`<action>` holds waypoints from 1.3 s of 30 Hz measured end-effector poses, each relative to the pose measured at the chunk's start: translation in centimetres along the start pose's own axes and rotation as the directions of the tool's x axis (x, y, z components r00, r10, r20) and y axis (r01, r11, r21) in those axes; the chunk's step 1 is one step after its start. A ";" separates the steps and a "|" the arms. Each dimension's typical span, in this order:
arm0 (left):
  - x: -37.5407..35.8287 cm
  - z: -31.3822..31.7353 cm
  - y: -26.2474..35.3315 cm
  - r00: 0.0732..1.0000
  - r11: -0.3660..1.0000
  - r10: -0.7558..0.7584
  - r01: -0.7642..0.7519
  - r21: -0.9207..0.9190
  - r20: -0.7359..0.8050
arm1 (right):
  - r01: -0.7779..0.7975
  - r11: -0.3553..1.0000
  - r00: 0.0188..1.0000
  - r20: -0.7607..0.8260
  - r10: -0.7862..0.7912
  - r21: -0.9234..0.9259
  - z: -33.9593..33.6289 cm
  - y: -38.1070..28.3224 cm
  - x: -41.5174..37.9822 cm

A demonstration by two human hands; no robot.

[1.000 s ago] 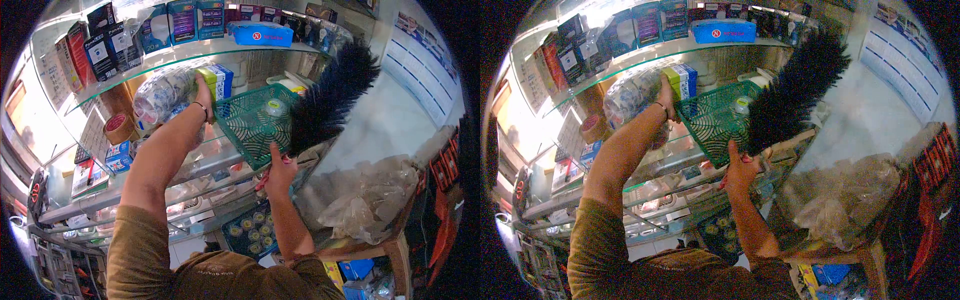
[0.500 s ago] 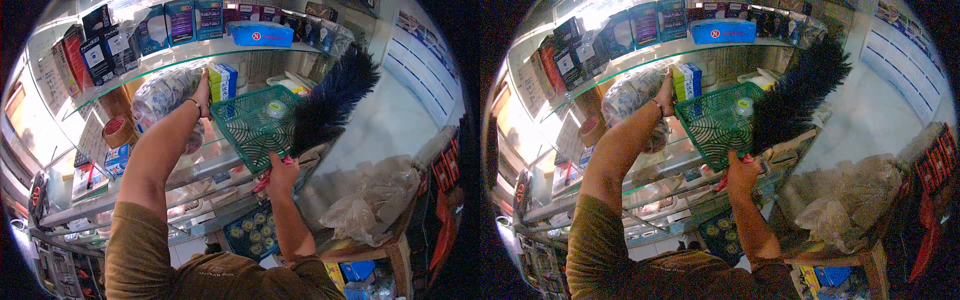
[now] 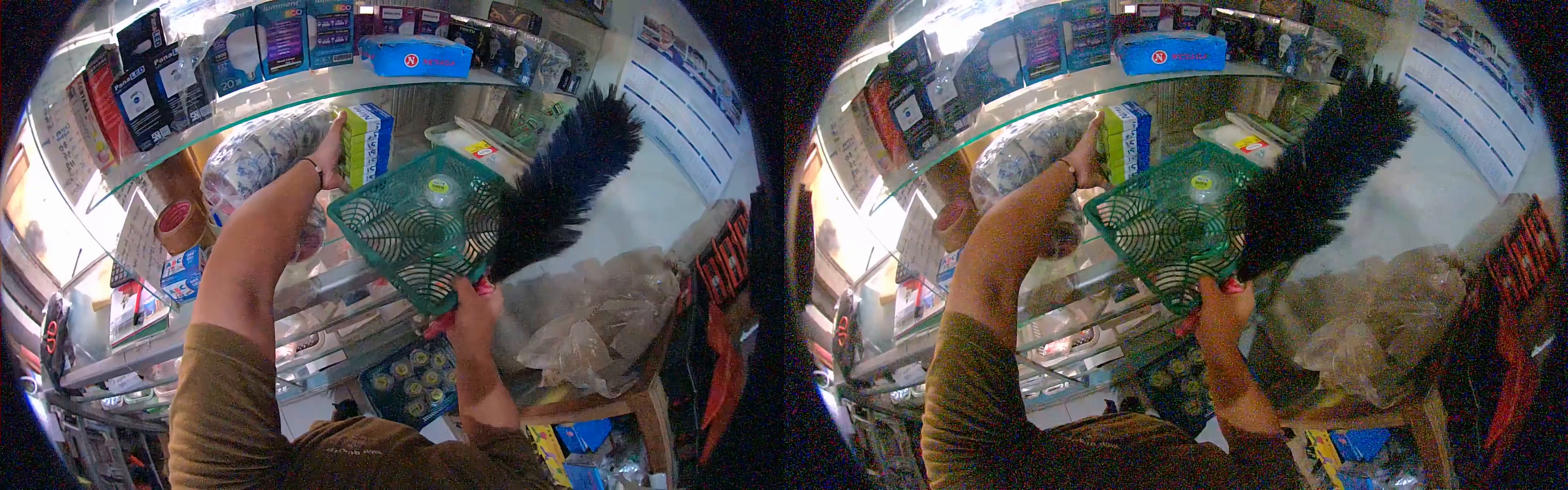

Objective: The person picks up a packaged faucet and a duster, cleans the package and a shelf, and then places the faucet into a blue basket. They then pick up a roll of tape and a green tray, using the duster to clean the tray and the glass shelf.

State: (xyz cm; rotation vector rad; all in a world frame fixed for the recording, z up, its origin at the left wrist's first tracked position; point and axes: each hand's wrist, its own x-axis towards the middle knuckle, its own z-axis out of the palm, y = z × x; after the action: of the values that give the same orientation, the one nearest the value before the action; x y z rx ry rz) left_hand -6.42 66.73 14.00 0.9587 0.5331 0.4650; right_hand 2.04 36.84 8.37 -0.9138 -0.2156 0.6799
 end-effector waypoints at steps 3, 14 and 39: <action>-0.6 1.5 0.1 0.994 0.996 -0.027 0.036 0.080 -0.110 | 0.049 0.998 0.996 0.073 -0.047 -0.028 -1.2 -0.6 -0.9; 3.3 2.8 -0.7 0.999 0.995 -0.027 0.031 0.090 -0.044 | 0.171 0.944 0.982 -0.028 -0.186 -0.282 -3.7 -1.0 -1.5; 14.4 4.5 -1.7 0.997 1.000 0.000 0.001 -0.010 0.072 | 0.215 0.937 0.977 0.074 -0.202 -0.276 -6.8 -0.7 -0.2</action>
State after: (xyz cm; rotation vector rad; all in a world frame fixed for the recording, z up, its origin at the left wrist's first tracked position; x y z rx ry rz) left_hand 7.82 71.51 11.50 0.9618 0.4655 0.4305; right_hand 5.26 31.88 4.82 -1.1312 -0.4526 0.4789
